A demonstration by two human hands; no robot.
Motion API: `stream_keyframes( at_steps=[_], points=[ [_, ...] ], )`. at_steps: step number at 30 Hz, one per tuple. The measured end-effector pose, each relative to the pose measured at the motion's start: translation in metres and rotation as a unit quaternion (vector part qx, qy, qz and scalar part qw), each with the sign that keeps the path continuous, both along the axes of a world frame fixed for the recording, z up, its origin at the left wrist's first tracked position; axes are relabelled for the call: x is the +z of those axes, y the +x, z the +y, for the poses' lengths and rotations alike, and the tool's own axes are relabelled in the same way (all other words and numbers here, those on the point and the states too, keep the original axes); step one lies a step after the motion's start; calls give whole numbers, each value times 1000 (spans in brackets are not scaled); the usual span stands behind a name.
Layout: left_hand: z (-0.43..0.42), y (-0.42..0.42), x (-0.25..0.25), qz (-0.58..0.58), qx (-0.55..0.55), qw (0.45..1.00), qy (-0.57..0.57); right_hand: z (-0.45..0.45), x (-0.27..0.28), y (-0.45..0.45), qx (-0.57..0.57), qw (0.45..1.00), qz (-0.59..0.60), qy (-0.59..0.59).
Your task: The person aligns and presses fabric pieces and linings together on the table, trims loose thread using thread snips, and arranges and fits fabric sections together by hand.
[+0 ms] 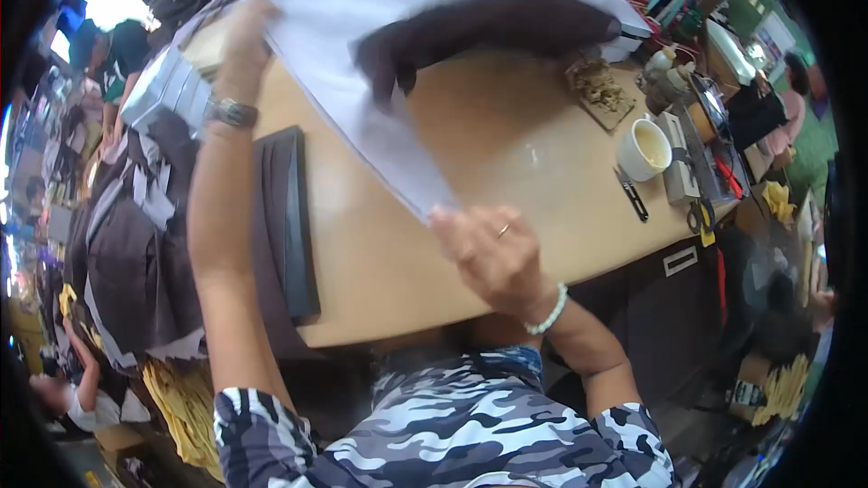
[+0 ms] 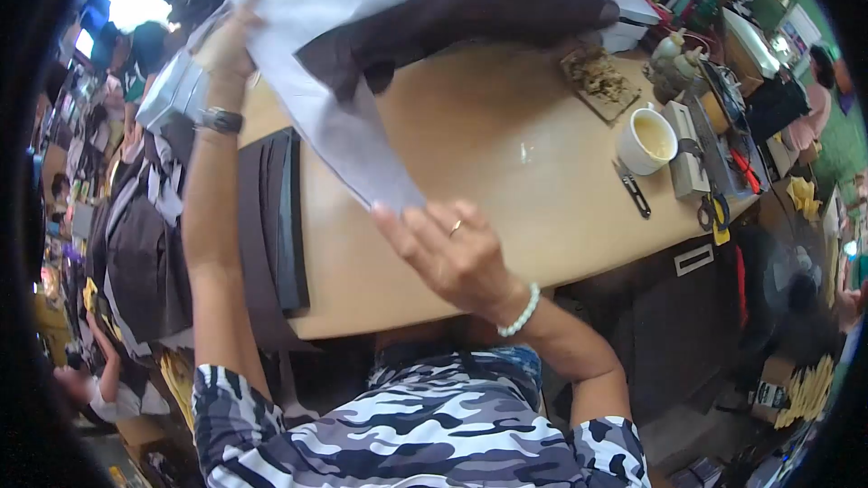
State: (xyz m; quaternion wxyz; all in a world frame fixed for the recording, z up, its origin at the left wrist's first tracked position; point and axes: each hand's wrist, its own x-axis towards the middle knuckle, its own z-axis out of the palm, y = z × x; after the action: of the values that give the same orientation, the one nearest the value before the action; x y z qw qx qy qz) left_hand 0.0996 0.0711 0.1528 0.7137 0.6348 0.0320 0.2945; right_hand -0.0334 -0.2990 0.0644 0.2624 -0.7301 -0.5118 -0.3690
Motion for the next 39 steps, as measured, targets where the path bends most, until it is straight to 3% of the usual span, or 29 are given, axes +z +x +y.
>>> stream_keyframes(
  at_steps=[2,4,10,11,14,17,19,21,23,27,30,31,32,34,35,36,37,38,39],
  points=[
    [13,-10,-81,176,20,984,2,6,-26,-32,60,991,99,-69],
    [12,-22,-148,202,31,979,24,17,-45,-56,105,974,159,-126],
    [-9,-20,-135,189,26,972,137,47,-52,-83,230,918,298,-126],
    [-2,-17,-131,205,23,962,181,50,-45,-78,211,930,286,-96],
    [-18,-36,-109,202,192,843,461,50,-25,-39,131,965,227,-32],
    [-40,-75,-102,26,308,695,650,40,-21,-6,-31,967,225,-111],
    [-78,-121,-85,22,176,745,642,23,-28,5,-87,959,215,-166],
    [-105,-158,-86,119,-6,789,602,3,-35,15,-109,949,222,-195],
    [-123,-179,-97,159,-112,782,592,-16,-41,20,-94,943,250,-197],
    [-127,-186,-118,203,-131,774,585,-27,-48,48,-14,961,165,-222],
    [-117,-182,-128,159,-132,803,559,-24,-27,84,6,906,209,-368],
    [-114,-181,-131,144,-142,807,555,-18,-21,105,46,924,158,-345],
    [-110,-181,-134,131,-151,810,551,-6,5,120,-16,889,145,-433],
    [-105,-180,-134,116,-163,812,548,24,44,154,-68,876,-2,-478],
    [-106,-179,-133,116,-166,810,550,49,60,167,-122,872,-59,-470],
    [-106,-179,-132,117,-169,809,551,78,77,183,-94,871,-77,-475],
    [-106,-179,-134,103,-169,808,555,107,74,210,-108,883,-144,-434],
    [-104,-180,-133,99,-169,809,554,141,75,235,-81,917,-133,-368],
    [-103,-181,-133,96,-170,811,552,181,79,230,-157,896,-258,-324]
  ],
)
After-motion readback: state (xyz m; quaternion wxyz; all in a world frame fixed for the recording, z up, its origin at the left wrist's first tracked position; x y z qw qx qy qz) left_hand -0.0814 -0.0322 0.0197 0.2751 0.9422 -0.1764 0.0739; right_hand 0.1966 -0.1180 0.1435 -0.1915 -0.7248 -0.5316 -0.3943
